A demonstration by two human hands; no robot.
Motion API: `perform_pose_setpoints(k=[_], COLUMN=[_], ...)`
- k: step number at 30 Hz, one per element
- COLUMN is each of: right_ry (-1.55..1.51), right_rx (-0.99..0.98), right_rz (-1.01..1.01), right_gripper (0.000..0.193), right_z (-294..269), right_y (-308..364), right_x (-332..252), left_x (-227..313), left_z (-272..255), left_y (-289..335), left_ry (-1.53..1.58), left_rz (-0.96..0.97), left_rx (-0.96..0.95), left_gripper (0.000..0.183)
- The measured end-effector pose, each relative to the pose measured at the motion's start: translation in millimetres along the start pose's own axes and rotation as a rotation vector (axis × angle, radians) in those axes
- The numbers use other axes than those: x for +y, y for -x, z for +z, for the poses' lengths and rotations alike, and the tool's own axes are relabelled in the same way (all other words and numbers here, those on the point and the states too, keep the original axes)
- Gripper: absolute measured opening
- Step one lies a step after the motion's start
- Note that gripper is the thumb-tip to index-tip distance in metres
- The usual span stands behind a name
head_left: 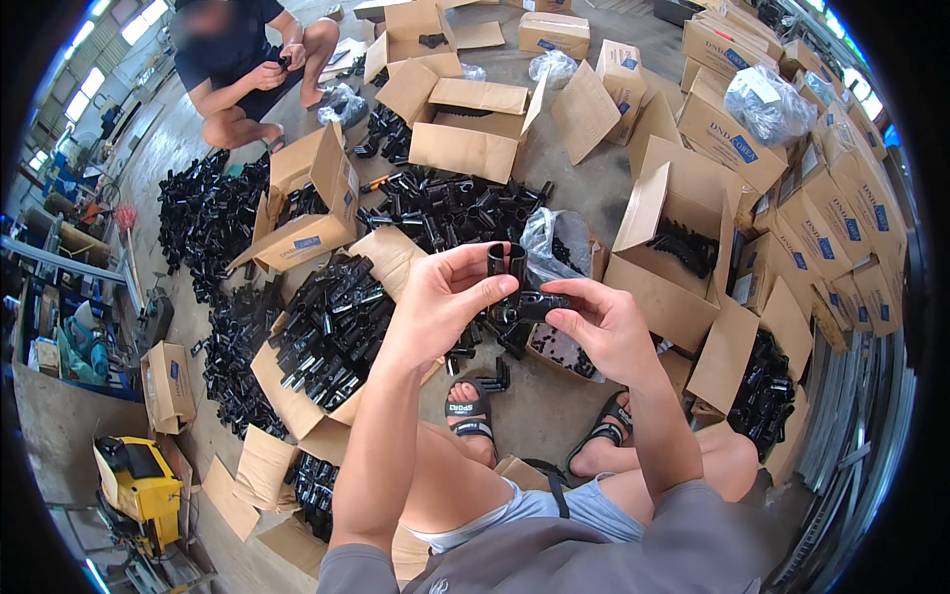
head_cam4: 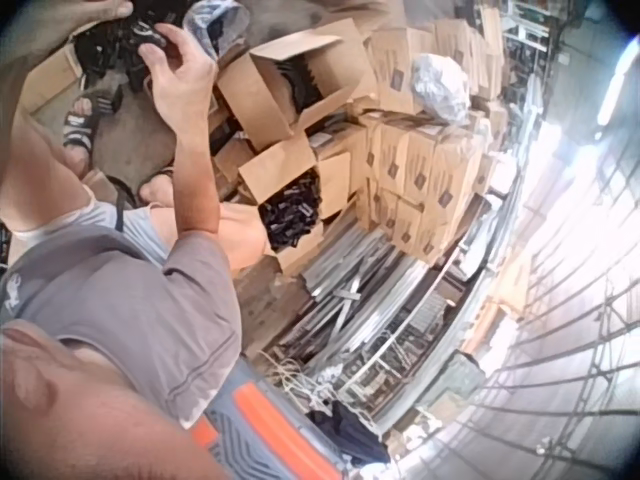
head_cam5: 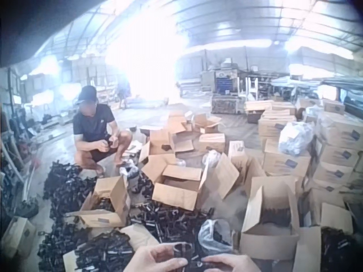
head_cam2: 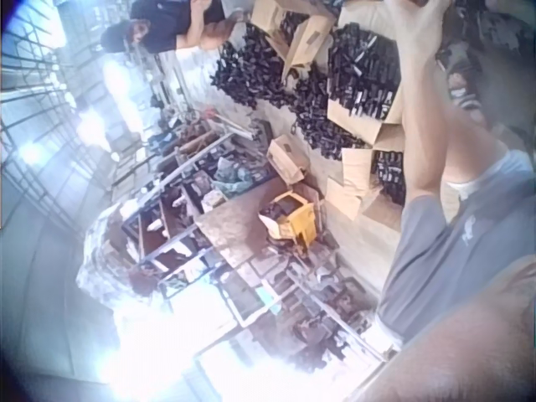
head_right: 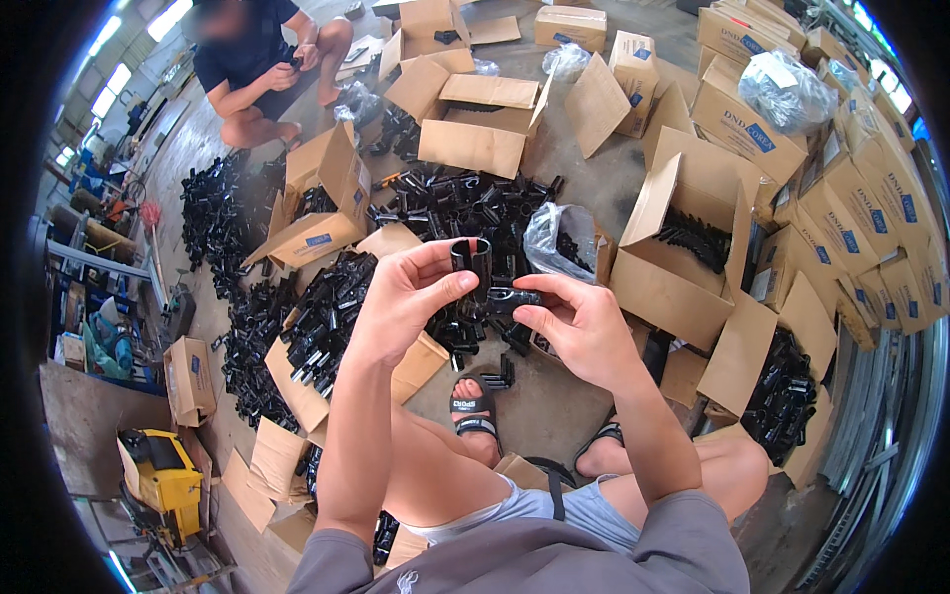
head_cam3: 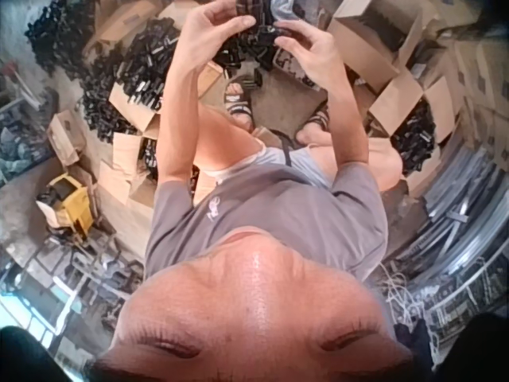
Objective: The person handles black plastic parts and small metal fasteners while seated on the floor, placing them into cardboard boxes and plastic bags.
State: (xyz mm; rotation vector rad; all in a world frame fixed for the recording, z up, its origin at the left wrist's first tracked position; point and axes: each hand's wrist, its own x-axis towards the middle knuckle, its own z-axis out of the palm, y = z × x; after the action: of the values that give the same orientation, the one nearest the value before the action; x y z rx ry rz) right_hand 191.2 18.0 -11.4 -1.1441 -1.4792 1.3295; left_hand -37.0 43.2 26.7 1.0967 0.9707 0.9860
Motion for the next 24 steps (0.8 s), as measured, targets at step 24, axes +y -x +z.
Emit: perform_pose_setpoints(k=[24], right_ry=[0.193], right_rx=[0.487], right_rz=[0.232], right_gripper=[0.022], right_z=[-78], right_y=[-164], right_x=[212], left_x=[-15], left_z=[-16], left_y=[6], left_ry=[-0.325], left_rz=[-0.051], left_rx=[0.207], left_gripper=[0.040])
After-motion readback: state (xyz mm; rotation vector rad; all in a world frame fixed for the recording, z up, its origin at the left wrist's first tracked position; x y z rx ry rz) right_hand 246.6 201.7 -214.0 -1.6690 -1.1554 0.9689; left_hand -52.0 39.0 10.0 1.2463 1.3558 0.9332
